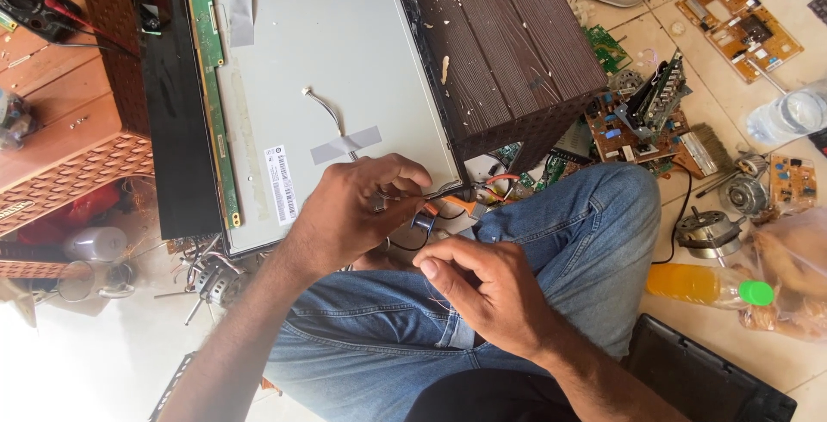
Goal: Arranging and connecting thin wires to a circuit board on the back of a flat-panel display.
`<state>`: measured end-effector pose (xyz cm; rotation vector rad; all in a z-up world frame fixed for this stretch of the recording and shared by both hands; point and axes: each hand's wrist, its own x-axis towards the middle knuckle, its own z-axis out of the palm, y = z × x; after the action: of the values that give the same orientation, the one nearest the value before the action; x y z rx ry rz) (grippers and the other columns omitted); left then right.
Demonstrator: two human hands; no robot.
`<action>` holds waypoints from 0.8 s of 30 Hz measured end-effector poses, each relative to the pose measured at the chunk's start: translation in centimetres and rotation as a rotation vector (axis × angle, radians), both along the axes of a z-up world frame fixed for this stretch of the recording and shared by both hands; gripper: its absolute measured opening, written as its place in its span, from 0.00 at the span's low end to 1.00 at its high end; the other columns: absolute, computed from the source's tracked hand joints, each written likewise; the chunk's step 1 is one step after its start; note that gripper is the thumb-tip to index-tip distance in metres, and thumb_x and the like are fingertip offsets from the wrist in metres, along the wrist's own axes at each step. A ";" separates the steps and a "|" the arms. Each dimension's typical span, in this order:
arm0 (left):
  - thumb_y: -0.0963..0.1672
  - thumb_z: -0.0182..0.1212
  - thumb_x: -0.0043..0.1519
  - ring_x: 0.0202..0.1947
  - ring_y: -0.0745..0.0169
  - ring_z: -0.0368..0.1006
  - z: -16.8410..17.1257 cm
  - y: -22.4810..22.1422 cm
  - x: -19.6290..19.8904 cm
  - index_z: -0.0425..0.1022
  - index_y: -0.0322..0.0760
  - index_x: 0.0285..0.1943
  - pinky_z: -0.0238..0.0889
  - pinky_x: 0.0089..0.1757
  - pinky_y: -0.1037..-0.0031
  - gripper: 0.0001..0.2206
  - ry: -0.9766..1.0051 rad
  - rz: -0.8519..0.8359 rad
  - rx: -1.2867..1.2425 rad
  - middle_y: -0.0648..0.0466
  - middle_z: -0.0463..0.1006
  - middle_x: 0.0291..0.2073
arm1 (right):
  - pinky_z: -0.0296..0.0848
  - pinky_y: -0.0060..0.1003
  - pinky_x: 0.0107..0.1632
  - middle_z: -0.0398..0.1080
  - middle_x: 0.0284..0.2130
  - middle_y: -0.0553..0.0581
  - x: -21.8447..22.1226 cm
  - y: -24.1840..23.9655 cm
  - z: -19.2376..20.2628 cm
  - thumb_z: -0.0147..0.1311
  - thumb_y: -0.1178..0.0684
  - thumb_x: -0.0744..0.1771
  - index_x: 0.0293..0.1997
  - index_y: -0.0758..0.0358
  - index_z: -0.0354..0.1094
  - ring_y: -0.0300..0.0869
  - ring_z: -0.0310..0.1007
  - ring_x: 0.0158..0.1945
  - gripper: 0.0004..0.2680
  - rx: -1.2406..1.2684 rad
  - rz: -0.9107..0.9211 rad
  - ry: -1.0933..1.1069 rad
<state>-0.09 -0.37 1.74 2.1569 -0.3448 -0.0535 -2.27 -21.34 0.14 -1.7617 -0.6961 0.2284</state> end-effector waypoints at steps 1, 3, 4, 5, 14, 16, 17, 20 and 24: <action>0.39 0.68 0.58 0.35 0.68 0.84 -0.2 0.0 -0.1 0.79 0.38 0.44 0.79 0.38 0.78 0.07 0.000 0.001 -0.002 0.56 0.86 0.36 | 0.55 0.27 0.20 0.70 0.16 0.47 0.0 0.1 -0.2 0.55 0.57 0.66 0.35 0.64 0.75 0.30 0.59 0.16 0.04 -0.002 0.001 0.000; 0.39 0.68 0.59 0.35 0.70 0.83 -0.7 -0.1 -0.4 0.78 0.39 0.46 0.76 0.35 0.78 0.08 -0.006 0.029 -0.022 0.56 0.84 0.35 | 0.53 0.27 0.18 0.71 0.17 0.48 -0.1 0.3 -0.5 0.55 0.57 0.66 0.35 0.66 0.75 0.30 0.57 0.15 0.04 0.000 0.016 -0.025; 0.39 0.68 0.59 0.35 0.70 0.83 -0.9 -0.1 -0.6 0.78 0.39 0.46 0.76 0.35 0.78 0.08 -0.005 0.031 -0.024 0.56 0.84 0.35 | 0.53 0.27 0.18 0.71 0.17 0.48 -0.1 0.4 -0.3 0.55 0.57 0.66 0.35 0.66 0.75 0.30 0.57 0.15 0.04 -0.001 0.018 -0.025; 0.39 0.69 0.58 0.36 0.69 0.82 -1.2 -0.2 -0.7 0.78 0.39 0.45 0.75 0.36 0.78 0.09 -0.055 0.036 -0.014 0.57 0.83 0.34 | 0.54 0.28 0.19 0.71 0.17 0.48 -0.1 0.5 -0.1 0.55 0.57 0.66 0.35 0.65 0.75 0.30 0.57 0.15 0.04 -0.019 0.017 -0.052; 0.39 0.70 0.57 0.39 0.68 0.76 -2.8 -0.2 -1.2 0.77 0.40 0.45 0.71 0.41 0.76 0.10 -0.206 0.041 -0.005 0.58 0.80 0.38 | 0.53 0.30 0.17 0.67 0.12 0.46 1.2 1.0 1.6 0.60 0.62 0.62 0.31 0.61 0.72 0.32 0.56 0.11 0.02 -0.149 0.036 -0.415; 0.38 0.70 0.57 0.38 0.68 0.76 -3.0 -0.2 -1.2 0.77 0.39 0.44 0.69 0.41 0.76 0.09 -0.219 0.044 -0.024 0.58 0.80 0.37 | 0.52 0.32 0.16 0.66 0.11 0.46 1.3 1.0 1.7 0.60 0.62 0.62 0.30 0.61 0.71 0.32 0.56 0.11 0.02 -0.182 0.049 -0.465; 0.38 0.70 0.58 0.37 0.68 0.75 -3.1 -0.2 -1.2 0.77 0.39 0.44 0.69 0.40 0.77 0.09 -0.229 0.047 -0.013 0.58 0.80 0.37 | 0.53 0.32 0.17 0.67 0.11 0.47 1.4 1.0 1.8 0.60 0.62 0.62 0.30 0.62 0.72 0.33 0.56 0.11 0.02 -0.175 0.048 -0.464; 0.38 0.69 0.58 0.35 0.69 0.73 -3.2 -0.2 -1.2 0.77 0.40 0.44 0.67 0.37 0.78 0.09 -0.242 0.060 -0.007 0.59 0.79 0.35 | 0.55 0.30 0.16 0.70 0.13 0.47 1.7 0.9 1.9 0.60 0.63 0.62 0.31 0.62 0.73 0.32 0.58 0.11 0.02 -0.166 0.035 -0.458; 0.38 0.70 0.59 0.35 0.68 0.74 -3.2 -0.4 -1.4 0.72 0.39 0.43 0.66 0.40 0.76 0.10 -0.279 0.049 -0.013 0.58 0.78 0.34 | 0.51 0.28 0.15 0.70 0.14 0.48 3.8 0.3 1.6 0.57 0.61 0.65 0.34 0.64 0.75 0.31 0.57 0.12 0.02 -0.124 0.037 -0.508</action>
<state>-1.47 -0.76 -1.41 2.1611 -0.4506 0.2792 1.53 -21.00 1.77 -1.9457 -1.0958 -0.1645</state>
